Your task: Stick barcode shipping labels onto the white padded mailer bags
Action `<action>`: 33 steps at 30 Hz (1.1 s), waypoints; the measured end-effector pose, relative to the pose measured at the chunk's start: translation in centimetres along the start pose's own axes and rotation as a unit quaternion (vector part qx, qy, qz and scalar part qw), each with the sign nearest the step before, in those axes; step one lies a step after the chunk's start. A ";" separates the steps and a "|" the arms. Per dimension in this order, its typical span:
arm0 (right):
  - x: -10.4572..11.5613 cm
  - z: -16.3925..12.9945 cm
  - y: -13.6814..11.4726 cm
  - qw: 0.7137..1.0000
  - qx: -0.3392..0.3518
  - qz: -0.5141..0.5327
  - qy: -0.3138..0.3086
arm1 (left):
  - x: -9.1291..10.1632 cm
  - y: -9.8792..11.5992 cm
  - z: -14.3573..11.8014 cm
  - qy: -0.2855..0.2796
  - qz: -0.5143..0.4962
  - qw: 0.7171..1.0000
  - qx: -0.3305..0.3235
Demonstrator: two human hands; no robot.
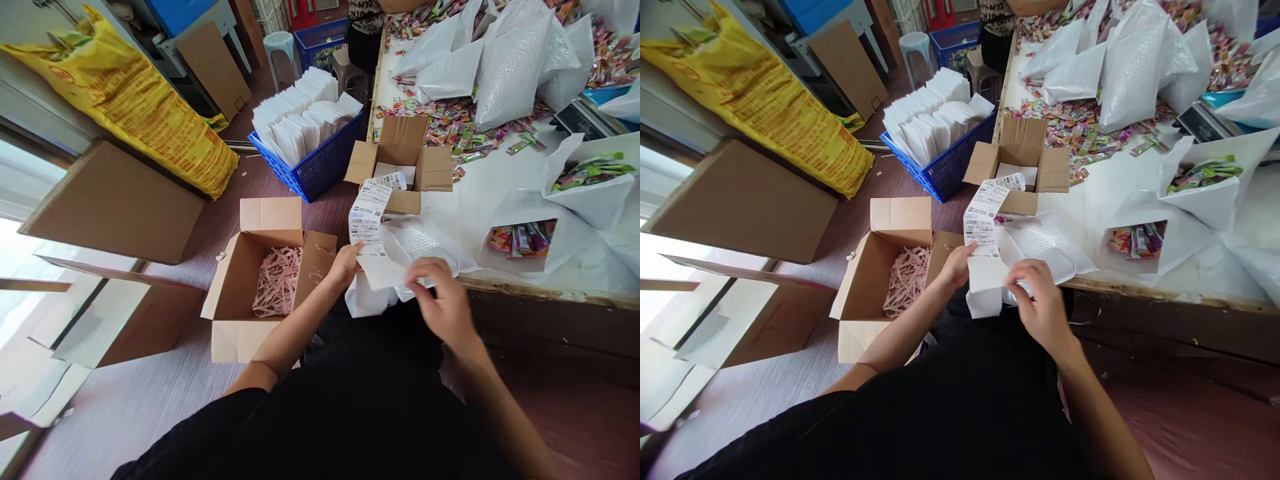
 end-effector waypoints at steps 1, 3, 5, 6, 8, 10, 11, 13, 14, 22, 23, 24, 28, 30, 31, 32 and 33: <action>2.5 0.7 -0.1 0.998 0.004 0.042 0.048 | 1.1 0.5 0.4 0.029 -0.001 1.000 -0.010; 7.1 1.9 1.4 0.978 0.002 0.107 0.180 | 2.9 1.1 0.9 0.070 0.008 0.997 -0.014; 8.0 3.1 4.6 0.962 -0.023 0.108 0.249 | 3.6 1.5 1.0 0.069 0.027 0.997 -0.011; 6.6 4.0 6.6 0.970 -0.047 0.075 0.226 | 3.6 1.4 0.9 0.053 0.038 0.998 -0.008; 0.3 5.3 10.6 0.992 -0.100 -0.035 0.069 | 3.1 1.0 0.4 0.004 0.061 0.998 0.008; -4.7 4.7 13.1 0.980 -0.103 -0.170 -0.016 | 2.8 0.6 -0.2 -0.028 0.082 0.996 0.018; -6.5 4.0 13.6 0.970 -0.088 -0.225 -0.035 | 2.9 0.5 -0.5 -0.032 0.089 0.995 0.019; -9.3 2.2 12.9 0.954 -0.025 -0.293 -0.064 | 3.3 0.6 -0.9 -0.026 0.094 0.995 0.014; -10.5 1.1 12.3 0.947 0.013 -0.307 -0.089 | 3.5 0.7 -1.0 -0.024 0.092 0.995 0.010; -7.0 -1.0 19.0 0.929 -0.127 -0.337 -0.088 | 3.6 0.9 -0.9 -0.046 0.108 0.993 -0.020; -5.3 -0.9 21.3 0.916 -0.202 -0.342 -0.062 | 3.7 0.8 -0.9 -0.048 0.117 0.992 -0.020; -3.8 -1.1 23.3 0.898 -0.270 -0.344 -0.043 | 3.8 0.7 -0.8 -0.049 0.125 0.991 -0.020; -2.0 -1.6 25.9 0.878 -0.405 -0.253 -0.036 | 3.9 0.4 -0.4 -0.046 0.144 0.988 -0.027; -1.6 -1.7 23.9 0.905 -0.394 -0.161 -0.024 | 3.7 0.5 -0.3 -0.041 0.141 0.988 -0.037; -0.7 -1.9 22.4 0.919 -0.375 -0.125 -0.006 | 3.6 0.6 -0.3 -0.041 0.139 0.988 -0.044; 0.9 -2.3 20.9 0.929 -0.355 -0.102 0.029 | 3.6 0.8 -0.3 -0.041 0.136 0.988 -0.053; 3.1 -3.1 19.4 0.935 -0.335 -0.090 0.078 | 3.5 1.1 -0.3 -0.041 0.135 0.988 -0.063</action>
Point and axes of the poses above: each hand's wrist, its own z-axis towards the middle knuckle, its own x-axis out of the back of the hand, y = z × x, the point moved 10 cm from there along z, towards the middle knuckle, and after that the axes turned 11 degrees about -z, right-handed, at the moved point
